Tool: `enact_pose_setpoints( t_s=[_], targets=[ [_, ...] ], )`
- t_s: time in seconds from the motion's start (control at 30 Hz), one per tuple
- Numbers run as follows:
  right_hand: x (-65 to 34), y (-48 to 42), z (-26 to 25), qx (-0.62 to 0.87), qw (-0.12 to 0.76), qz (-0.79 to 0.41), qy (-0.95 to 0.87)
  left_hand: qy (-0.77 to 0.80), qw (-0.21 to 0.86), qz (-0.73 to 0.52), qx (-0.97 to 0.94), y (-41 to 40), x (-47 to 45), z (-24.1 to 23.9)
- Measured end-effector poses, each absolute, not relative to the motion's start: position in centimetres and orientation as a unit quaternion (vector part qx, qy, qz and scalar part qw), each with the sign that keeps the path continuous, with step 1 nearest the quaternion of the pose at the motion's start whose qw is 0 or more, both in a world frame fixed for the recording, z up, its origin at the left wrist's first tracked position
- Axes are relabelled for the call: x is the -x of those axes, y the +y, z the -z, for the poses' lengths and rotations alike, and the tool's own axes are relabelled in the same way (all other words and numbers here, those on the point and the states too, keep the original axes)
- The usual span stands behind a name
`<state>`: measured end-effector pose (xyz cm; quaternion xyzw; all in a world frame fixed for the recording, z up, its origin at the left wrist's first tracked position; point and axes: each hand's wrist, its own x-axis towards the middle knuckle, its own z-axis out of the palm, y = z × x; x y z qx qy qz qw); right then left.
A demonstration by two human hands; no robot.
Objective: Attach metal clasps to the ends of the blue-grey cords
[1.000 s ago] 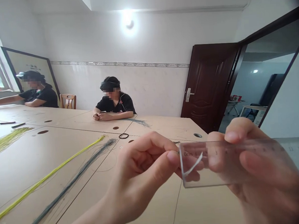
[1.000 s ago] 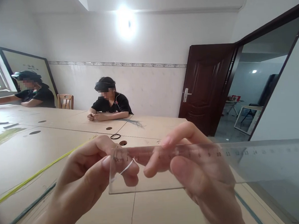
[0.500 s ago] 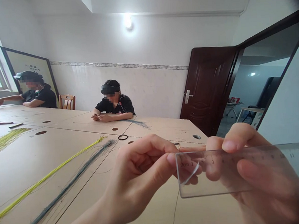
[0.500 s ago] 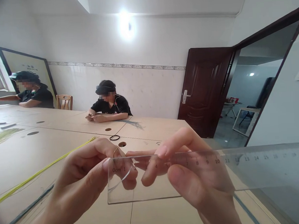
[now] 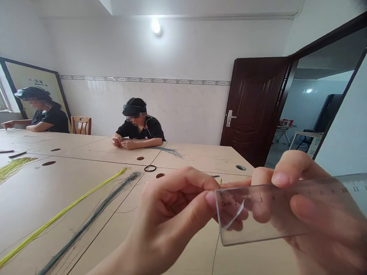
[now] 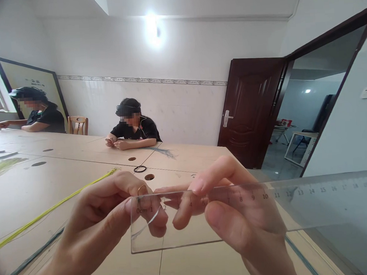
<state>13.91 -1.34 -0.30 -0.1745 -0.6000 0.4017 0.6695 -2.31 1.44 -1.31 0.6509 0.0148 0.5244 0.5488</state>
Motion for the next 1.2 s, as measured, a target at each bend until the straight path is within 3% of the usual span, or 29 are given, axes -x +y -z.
enact_pose_setpoints(
  t_s=[0.2,0.33,0.57,0.7,0.8,1.03,1.2],
  targets=[
    [-14.0,-1.2,0.3,0.166,0.642,-0.419,-0.620,0.032,0.523,-0.528,-0.668,1.4,2.2,1.0],
    [-14.2,-1.2,0.8,0.155,0.673,-0.382,-0.615,0.041,0.511,-0.526,-0.679,1.5,2.1,0.9],
    [-17.8,1.0,-0.1,0.205,0.580,-0.400,-0.679,0.091,0.467,-0.601,-0.643,2.6,2.8,1.0],
    [-18.8,4.0,0.5,0.431,0.373,-0.436,-0.697,0.120,0.430,-0.638,-0.628,3.3,2.9,0.8],
    [-17.7,7.2,2.7,0.539,0.210,-0.398,-0.712,0.138,0.435,-0.638,-0.620,4.2,2.0,1.3],
    [-13.2,13.4,11.6,0.592,0.015,-0.404,-0.698,0.291,0.451,-0.623,-0.569,8.5,0.0,8.5],
    [-12.2,14.4,15.1,0.618,-0.042,-0.372,-0.691,0.378,0.460,-0.611,-0.522,11.2,1.4,14.7]
  ],
)
